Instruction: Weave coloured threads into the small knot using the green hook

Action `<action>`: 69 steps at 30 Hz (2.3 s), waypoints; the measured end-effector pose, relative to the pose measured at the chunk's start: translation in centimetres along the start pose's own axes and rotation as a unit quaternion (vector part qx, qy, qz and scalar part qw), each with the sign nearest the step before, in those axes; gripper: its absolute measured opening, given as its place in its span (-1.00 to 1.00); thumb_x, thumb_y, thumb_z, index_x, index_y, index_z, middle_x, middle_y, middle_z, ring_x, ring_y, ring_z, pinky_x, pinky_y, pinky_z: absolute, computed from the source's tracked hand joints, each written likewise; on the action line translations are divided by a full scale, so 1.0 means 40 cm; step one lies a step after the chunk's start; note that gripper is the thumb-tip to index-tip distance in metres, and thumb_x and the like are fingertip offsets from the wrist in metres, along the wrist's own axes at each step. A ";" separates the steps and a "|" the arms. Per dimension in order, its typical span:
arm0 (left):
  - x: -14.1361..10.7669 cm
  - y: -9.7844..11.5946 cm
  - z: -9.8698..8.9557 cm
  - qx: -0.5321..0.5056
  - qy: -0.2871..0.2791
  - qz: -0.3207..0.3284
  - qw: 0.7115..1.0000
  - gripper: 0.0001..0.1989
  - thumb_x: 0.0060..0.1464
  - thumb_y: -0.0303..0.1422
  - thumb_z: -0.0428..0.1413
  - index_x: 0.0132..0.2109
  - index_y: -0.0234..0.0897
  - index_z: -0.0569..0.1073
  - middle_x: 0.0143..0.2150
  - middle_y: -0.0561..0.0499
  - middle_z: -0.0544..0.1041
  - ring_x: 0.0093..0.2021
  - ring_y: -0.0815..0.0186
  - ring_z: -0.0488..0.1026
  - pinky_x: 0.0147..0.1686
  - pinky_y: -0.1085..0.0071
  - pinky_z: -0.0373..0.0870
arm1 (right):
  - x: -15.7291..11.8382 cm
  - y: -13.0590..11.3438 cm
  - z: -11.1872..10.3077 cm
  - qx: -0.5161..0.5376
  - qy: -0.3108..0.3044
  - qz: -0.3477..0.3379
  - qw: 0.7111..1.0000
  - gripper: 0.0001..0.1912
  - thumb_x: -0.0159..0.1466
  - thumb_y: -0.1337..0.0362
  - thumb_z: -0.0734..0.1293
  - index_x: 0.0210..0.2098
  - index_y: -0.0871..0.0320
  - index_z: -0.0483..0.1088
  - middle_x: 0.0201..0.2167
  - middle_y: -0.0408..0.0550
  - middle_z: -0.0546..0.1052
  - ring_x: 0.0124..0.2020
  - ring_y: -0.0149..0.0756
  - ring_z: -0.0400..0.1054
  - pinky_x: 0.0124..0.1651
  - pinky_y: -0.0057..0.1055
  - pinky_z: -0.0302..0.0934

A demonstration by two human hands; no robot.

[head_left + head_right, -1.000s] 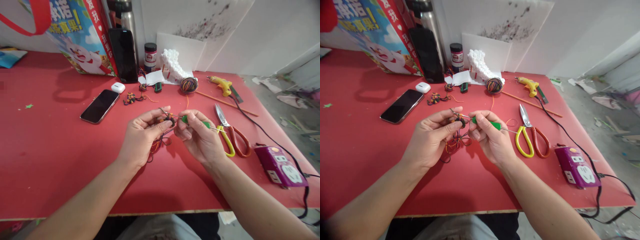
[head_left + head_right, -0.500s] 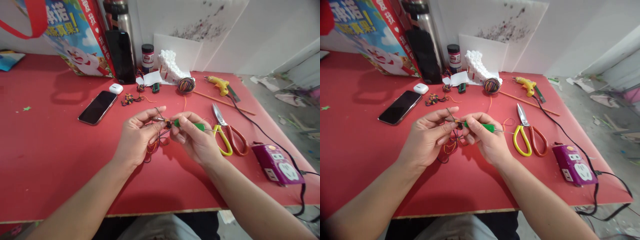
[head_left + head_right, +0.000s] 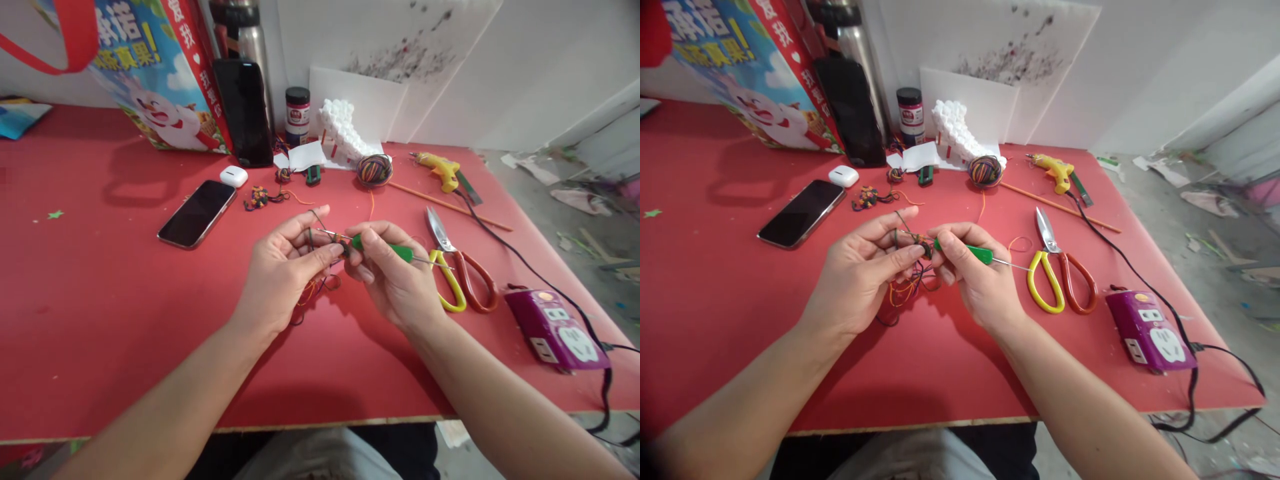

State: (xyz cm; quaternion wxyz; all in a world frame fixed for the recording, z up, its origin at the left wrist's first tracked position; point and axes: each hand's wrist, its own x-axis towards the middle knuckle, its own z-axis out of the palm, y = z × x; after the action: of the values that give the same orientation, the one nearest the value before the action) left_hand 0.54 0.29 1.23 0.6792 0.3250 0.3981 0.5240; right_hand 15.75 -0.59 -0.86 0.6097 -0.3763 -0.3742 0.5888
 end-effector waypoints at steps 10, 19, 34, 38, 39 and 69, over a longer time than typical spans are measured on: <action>-0.011 -0.018 0.019 0.017 0.019 0.018 1.000 -0.41 -0.14 -0.54 0.48 0.10 -0.27 0.64 -0.39 0.15 0.56 -0.38 0.42 0.54 -0.40 0.55 0.53 | -0.038 0.020 -0.001 -0.226 0.030 -0.169 0.959 -0.91 0.43 0.17 0.47 -0.14 0.01 0.64 -0.35 -0.14 0.62 -0.38 -0.35 0.46 -0.32 -0.37 0.40; 0.001 0.003 0.005 -0.072 -0.032 -0.043 0.996 -0.37 -0.29 -0.55 0.55 0.02 -0.38 0.65 -0.45 0.16 0.56 -0.43 0.48 0.51 -0.37 0.59 0.52 | -0.041 0.031 -0.021 -0.329 -0.037 -0.324 0.886 -0.81 0.48 0.30 0.40 0.05 -0.01 0.58 -0.23 -0.09 0.66 -0.28 -0.26 0.56 -0.20 -0.28 0.50; -0.003 0.006 0.007 -0.046 -0.051 -0.020 0.997 -0.38 -0.26 -0.53 0.54 0.05 -0.38 0.67 -0.44 0.16 0.55 -0.50 0.48 0.49 -0.50 0.58 0.49 | -0.028 0.030 -0.024 -0.376 -0.066 -0.414 0.826 -0.74 0.46 0.38 0.38 0.11 0.02 0.51 -0.22 -0.04 0.65 -0.24 -0.22 0.55 -0.17 -0.29 0.48; 0.007 0.025 -0.007 -0.061 -0.084 -0.035 0.994 -0.40 -0.30 -0.58 0.55 -0.01 -0.37 0.68 -0.44 0.12 0.58 -0.44 0.42 0.56 -0.45 0.57 0.52 | -0.025 0.023 -0.036 -0.344 -0.099 -0.405 0.841 -0.75 0.48 0.31 0.40 0.13 0.01 0.52 -0.20 -0.06 0.66 -0.26 -0.25 0.53 -0.17 -0.28 0.47; 0.008 0.029 -0.010 -0.061 -0.086 -0.036 0.994 -0.43 -0.28 -0.60 0.54 -0.02 -0.37 0.68 -0.44 0.12 0.59 -0.43 0.42 0.58 -0.42 0.57 0.53 | -0.024 0.020 -0.038 -0.332 -0.100 -0.395 0.851 -0.77 0.48 0.31 0.41 0.11 0.02 0.53 -0.23 -0.07 0.65 -0.28 -0.28 0.52 -0.19 -0.30 0.45; 0.014 0.055 -0.051 0.025 -0.223 -0.097 0.970 -0.52 -0.07 -0.49 0.44 0.06 -0.27 0.74 -0.38 0.03 0.53 -0.44 0.39 0.46 -0.27 0.34 0.60 | 0.022 -0.082 -0.085 -0.061 -0.184 -0.105 0.975 -0.78 0.34 0.14 0.54 -0.33 0.17 0.68 -0.60 -0.15 0.45 -0.67 -0.51 0.06 -0.59 -0.42 0.01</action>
State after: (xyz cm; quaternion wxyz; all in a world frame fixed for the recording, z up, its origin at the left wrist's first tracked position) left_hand -2.18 1.41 2.04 0.7899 0.4102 0.2791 0.3604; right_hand 20.24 0.16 0.62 0.5646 -0.2568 -0.5528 0.5565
